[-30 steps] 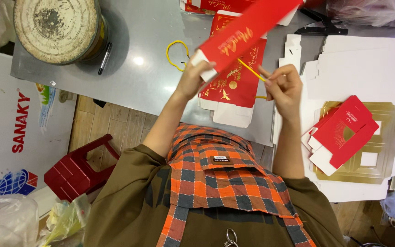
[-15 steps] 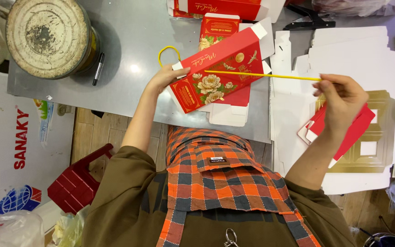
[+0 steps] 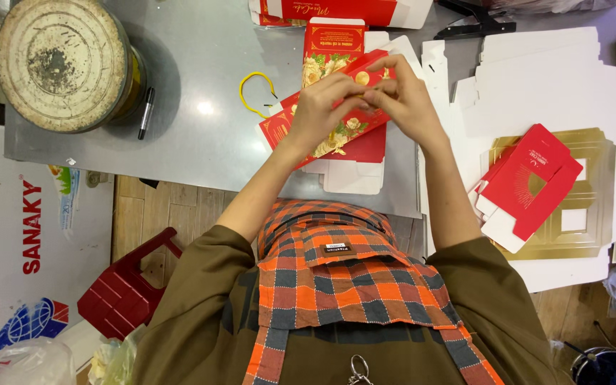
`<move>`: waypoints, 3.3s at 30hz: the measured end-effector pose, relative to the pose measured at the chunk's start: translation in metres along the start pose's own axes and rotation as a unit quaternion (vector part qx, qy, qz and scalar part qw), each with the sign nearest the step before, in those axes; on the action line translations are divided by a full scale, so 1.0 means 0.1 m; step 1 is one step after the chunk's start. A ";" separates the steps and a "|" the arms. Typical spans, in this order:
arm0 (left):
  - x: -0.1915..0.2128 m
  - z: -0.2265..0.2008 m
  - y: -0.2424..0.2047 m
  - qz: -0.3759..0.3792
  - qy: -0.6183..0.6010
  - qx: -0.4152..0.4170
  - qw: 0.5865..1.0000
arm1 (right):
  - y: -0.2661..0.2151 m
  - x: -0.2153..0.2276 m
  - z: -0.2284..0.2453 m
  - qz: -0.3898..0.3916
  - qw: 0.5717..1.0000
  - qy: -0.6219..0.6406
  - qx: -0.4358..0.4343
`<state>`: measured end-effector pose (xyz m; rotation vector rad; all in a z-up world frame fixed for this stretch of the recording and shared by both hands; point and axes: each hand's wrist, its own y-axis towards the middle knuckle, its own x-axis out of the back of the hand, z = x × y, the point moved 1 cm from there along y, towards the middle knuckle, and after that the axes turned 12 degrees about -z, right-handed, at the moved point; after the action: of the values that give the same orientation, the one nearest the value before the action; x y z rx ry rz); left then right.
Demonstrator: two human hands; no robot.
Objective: The person assembles red rectangular boxes by folding the cardboard flaps and securing them with yellow elastic bands. They repeatedly pick up flat-packed boxes, fold them into shape, and tie the bands around the center to hold the structure together.
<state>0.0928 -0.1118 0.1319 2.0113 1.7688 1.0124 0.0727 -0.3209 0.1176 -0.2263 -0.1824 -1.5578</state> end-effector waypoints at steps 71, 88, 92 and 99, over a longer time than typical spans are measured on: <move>-0.75 0.97 -0.63 0.055 0.151 -0.044 0.986 | -0.13 -0.39 -2.13 -0.011 0.860 0.378 -0.342; -0.69 0.93 -0.64 0.075 0.115 -0.048 0.989 | -0.16 -0.40 -2.12 -0.023 0.870 0.385 -0.309; -0.70 0.95 -0.65 0.073 0.119 -0.042 0.989 | -0.17 -0.40 -2.02 -0.044 0.860 0.387 -0.329; -0.76 1.06 -0.72 0.048 0.123 -0.038 0.991 | -0.19 -0.41 -2.02 -0.038 0.871 0.382 -0.306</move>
<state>0.1082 -0.1432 -0.0127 2.0135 1.7341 1.3892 0.0477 -0.3333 -0.0879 -0.0763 0.9485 -1.6335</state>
